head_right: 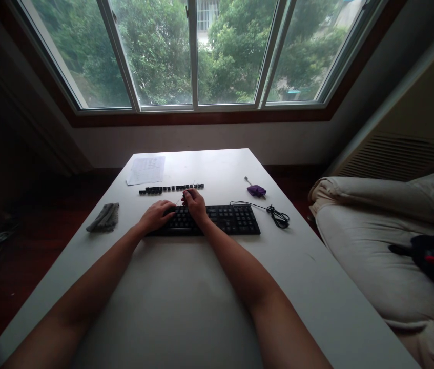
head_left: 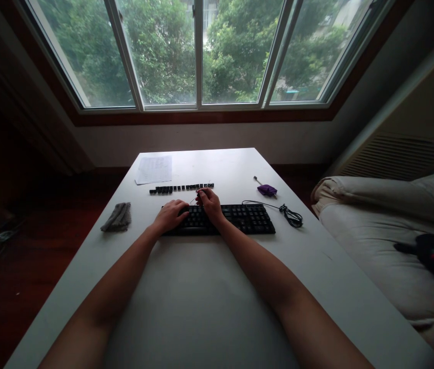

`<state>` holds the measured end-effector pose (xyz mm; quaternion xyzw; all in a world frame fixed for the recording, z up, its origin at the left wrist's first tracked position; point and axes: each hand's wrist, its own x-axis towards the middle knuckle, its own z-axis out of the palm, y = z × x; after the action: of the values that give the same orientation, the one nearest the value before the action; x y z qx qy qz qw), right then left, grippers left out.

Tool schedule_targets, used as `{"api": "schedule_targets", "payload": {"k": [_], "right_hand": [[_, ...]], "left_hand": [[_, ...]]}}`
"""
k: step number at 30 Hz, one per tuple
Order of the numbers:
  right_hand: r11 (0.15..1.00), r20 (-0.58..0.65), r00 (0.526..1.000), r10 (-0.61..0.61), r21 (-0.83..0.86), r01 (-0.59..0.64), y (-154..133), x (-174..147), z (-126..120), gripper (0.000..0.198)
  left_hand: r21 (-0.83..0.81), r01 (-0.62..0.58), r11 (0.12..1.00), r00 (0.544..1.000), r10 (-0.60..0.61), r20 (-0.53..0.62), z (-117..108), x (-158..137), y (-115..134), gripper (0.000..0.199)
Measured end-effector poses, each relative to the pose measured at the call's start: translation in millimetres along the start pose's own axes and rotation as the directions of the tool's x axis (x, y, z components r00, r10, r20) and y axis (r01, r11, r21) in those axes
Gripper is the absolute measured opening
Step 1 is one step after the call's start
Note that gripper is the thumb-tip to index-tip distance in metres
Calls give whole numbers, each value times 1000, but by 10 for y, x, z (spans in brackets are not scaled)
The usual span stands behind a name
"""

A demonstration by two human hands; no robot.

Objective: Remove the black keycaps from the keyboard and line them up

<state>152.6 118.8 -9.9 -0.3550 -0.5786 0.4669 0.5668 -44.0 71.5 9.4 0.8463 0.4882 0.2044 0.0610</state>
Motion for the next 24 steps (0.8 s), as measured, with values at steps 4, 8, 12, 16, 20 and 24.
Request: {"api": "schedule_targets", "payload": {"k": [4, 8, 12, 16, 20, 24], "right_hand": [[987, 33, 998, -51, -148, 56, -54, -9, 17, 26], [962, 100, 989, -104, -242, 126, -100, -40, 50, 23], [939, 117, 985, -130, -305, 160, -139, -82, 79, 27], [926, 148, 979, -138, -332, 181, -154, -69, 60, 24], [911, 221, 970, -96, -373, 176, -161, -20, 9, 22], [896, 308, 950, -48, -407, 177, -166, 7, -21, 23]], "left_hand": [[-14, 0, 1000, 1000, 0, 12, -18, -2, -12, 33], [-41, 2, 999, 1000, -2, 16, -28, -13, -44, 31], [-49, 7, 999, 1000, -6, 13, -28, -28, -65, 32], [-43, 11, 999, 1000, -11, 7, -23, -34, -71, 37], [-57, 13, 998, 1000, -15, -22, -6, -36, -72, 50], [-67, 11, 998, 1000, -12, -15, 15, -36, -73, 52]]}}
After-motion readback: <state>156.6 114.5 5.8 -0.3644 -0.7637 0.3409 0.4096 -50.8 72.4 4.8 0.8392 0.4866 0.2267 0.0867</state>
